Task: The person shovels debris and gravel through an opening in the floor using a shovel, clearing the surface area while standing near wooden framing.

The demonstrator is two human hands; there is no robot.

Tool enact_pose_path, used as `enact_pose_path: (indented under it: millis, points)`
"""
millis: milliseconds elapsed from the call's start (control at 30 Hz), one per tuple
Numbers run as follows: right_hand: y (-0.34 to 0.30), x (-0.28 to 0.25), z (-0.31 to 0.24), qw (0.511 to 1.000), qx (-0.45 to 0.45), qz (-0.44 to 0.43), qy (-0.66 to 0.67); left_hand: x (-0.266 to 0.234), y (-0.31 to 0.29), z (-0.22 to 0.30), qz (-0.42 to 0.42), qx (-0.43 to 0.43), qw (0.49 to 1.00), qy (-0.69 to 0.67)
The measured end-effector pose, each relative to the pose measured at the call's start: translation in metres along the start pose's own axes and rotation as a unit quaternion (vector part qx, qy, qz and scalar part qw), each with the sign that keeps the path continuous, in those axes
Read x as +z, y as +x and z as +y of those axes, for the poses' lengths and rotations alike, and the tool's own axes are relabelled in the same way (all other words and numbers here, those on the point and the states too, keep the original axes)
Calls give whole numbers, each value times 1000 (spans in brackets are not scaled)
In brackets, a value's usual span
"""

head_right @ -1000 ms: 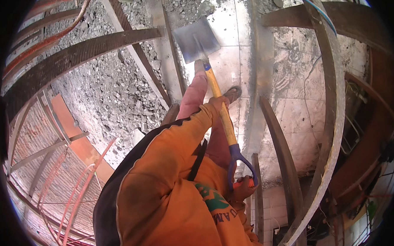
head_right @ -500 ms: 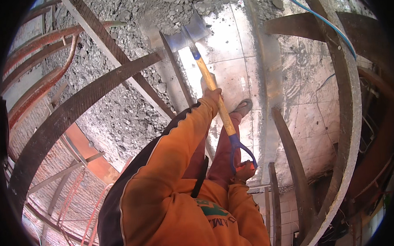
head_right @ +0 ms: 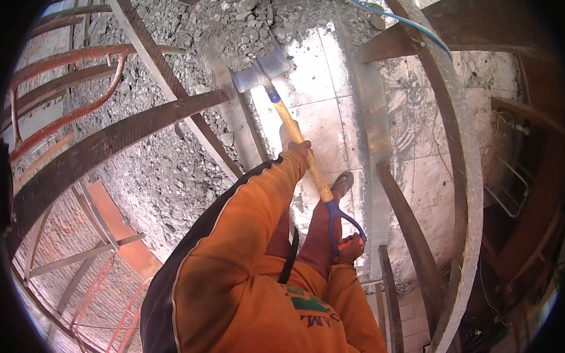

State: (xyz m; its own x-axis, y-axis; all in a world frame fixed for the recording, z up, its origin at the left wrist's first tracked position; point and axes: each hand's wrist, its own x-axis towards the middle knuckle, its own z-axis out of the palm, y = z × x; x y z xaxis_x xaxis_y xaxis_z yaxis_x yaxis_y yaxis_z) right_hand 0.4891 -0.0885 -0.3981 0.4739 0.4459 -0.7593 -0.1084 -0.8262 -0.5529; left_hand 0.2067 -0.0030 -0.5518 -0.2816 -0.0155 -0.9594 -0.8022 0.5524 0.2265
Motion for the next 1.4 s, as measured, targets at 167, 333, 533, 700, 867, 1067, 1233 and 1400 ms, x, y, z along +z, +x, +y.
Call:
enact_pose_path:
  millis: [167,333,533,700,867,1067,1233,1400]
  points:
    - [20,-83,-29,997,-41,-50,42,29,-58,-41,-26,23,999,-24]
    - [11,-195,-67,994,-78,-42,57,79,-152,-105,-65,99,992,-34]
    - [-41,-344,-110,984,-149,-96,21,74,-280,-198,-102,100,987,-68]
    - [-73,-440,-113,967,-237,-86,-42,62,-315,-286,-166,46,979,-108]
    - [-111,-472,-111,943,-277,-168,-79,12,-337,-323,-239,-40,935,-260]
    - [-157,-428,-105,837,-425,-292,-182,-117,-367,-302,-242,-21,891,-383]
    - [-153,-394,-89,704,-580,-320,-256,-168,-359,-299,-158,74,863,-474]
    - [-133,-443,-87,897,-344,-235,-146,-115,-358,-340,-235,-15,901,-364]
